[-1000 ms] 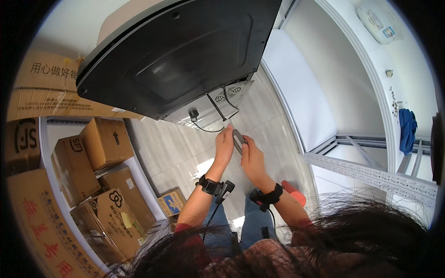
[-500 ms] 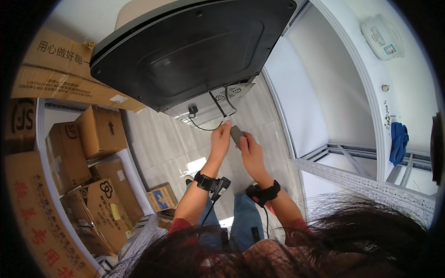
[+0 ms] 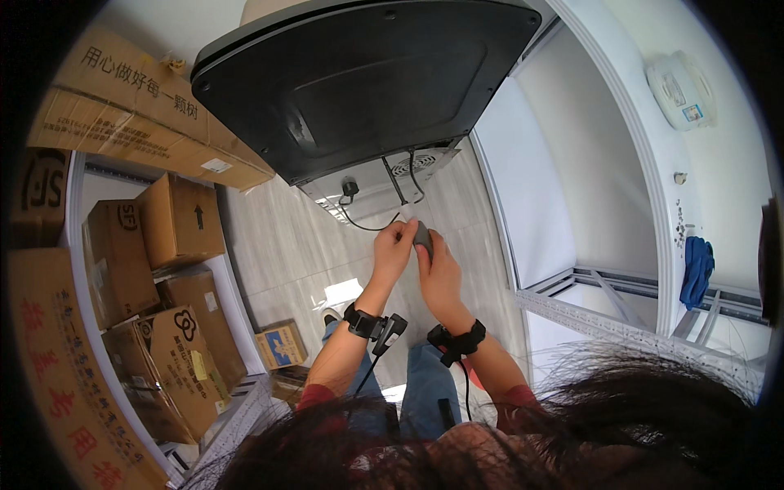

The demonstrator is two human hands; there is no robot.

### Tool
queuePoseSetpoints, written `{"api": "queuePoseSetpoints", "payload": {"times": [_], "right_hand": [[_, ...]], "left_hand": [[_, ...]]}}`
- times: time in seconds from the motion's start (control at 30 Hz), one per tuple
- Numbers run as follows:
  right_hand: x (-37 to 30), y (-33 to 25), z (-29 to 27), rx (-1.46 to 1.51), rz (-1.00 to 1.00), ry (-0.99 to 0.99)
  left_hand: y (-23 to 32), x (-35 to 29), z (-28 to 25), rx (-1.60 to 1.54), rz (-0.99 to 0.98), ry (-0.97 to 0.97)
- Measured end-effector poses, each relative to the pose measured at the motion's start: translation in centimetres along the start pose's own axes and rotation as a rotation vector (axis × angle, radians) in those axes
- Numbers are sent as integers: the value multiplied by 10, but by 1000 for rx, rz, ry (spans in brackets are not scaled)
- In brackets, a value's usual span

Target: The person uses a power screwdriver to remove screws from the back panel of a small appliance, then reattaches the panel and tightens the screws. The person handles the appliance and the tool throughout the process.

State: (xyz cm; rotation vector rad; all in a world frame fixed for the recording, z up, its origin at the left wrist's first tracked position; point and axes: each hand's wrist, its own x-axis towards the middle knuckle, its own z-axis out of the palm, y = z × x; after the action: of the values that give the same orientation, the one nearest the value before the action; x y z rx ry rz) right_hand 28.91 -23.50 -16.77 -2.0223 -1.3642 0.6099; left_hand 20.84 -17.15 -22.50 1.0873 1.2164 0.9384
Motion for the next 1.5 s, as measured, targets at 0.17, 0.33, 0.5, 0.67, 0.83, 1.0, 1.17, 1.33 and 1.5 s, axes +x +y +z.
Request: {"api": "queuePoseSetpoints", "payload": {"times": [0.17,0.33,0.5,0.67,0.83,1.0,1.17,1.33,1.5], "right_hand": [[-4,9,-4,-51,-46,7],[-12,9,-6,-115,-82,-5],[-13,2,-8,-84,-115,13],[-8,14,0,161,-127,14],[-1,28,-5,541,234,-125],[-1,37,-2,855,413,-217],[4,36,-8,992,585,-342],[8,29,-10,947,549,-339],[1,35,14,392,126,-27]], "left_hand": [[7,-4,0,100,-36,-107],[-6,-8,1,1,-77,-109],[-10,-5,3,45,-50,-55],[10,-9,-6,71,-117,-129],[81,-9,-30,653,678,201],[207,18,-61,1039,1146,373],[256,42,-70,1260,1159,541],[275,49,-71,1272,1131,647],[271,52,-63,1220,1161,680]]}}
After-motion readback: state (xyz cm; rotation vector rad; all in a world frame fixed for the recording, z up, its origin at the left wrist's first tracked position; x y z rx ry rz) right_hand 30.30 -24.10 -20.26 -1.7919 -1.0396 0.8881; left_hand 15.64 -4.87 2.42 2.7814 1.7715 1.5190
